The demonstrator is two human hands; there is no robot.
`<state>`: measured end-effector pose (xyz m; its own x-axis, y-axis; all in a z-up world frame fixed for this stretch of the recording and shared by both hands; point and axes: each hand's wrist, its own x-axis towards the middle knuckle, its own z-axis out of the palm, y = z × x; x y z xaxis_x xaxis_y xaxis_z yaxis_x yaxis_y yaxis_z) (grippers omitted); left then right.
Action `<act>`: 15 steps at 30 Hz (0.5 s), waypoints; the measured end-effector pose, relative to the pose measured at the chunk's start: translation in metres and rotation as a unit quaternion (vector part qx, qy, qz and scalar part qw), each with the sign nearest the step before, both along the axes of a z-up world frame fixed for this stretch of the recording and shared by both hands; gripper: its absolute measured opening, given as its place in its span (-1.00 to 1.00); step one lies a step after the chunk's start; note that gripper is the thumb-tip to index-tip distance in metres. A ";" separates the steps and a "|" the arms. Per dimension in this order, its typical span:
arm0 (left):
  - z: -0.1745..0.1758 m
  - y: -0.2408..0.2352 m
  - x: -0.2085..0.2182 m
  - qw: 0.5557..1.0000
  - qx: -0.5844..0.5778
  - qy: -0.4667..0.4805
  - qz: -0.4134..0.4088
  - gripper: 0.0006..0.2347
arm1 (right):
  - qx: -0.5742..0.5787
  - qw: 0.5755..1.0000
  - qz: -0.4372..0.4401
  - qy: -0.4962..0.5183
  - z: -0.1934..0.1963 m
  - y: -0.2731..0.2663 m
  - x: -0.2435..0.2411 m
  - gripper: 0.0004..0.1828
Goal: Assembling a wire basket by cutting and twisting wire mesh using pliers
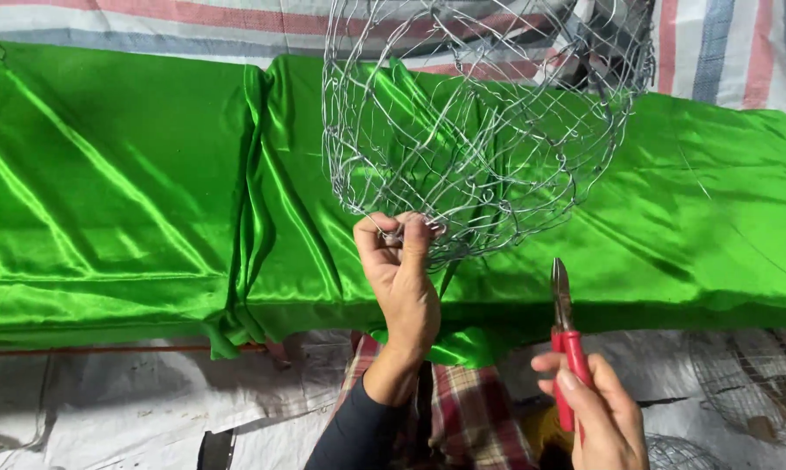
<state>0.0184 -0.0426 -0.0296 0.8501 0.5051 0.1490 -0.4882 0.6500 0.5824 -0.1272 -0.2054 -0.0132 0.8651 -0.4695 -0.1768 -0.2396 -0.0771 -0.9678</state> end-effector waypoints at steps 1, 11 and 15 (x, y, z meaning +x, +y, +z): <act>0.002 0.000 -0.002 0.999 -0.011 -0.004 -0.030 -0.81 | 0.039 0.999 -0.002 -0.011 -0.010 -0.007 0.000 -0.68; 0.009 0.005 -0.009 0.975 -0.044 0.018 -0.215 -0.74 | -0.036 0.986 0.066 -0.150 -0.007 0.003 0.011 -0.67; 0.022 0.013 -0.016 0.966 0.063 0.086 -0.234 -0.76 | -0.022 0.991 0.106 -0.081 0.006 0.004 0.003 -0.64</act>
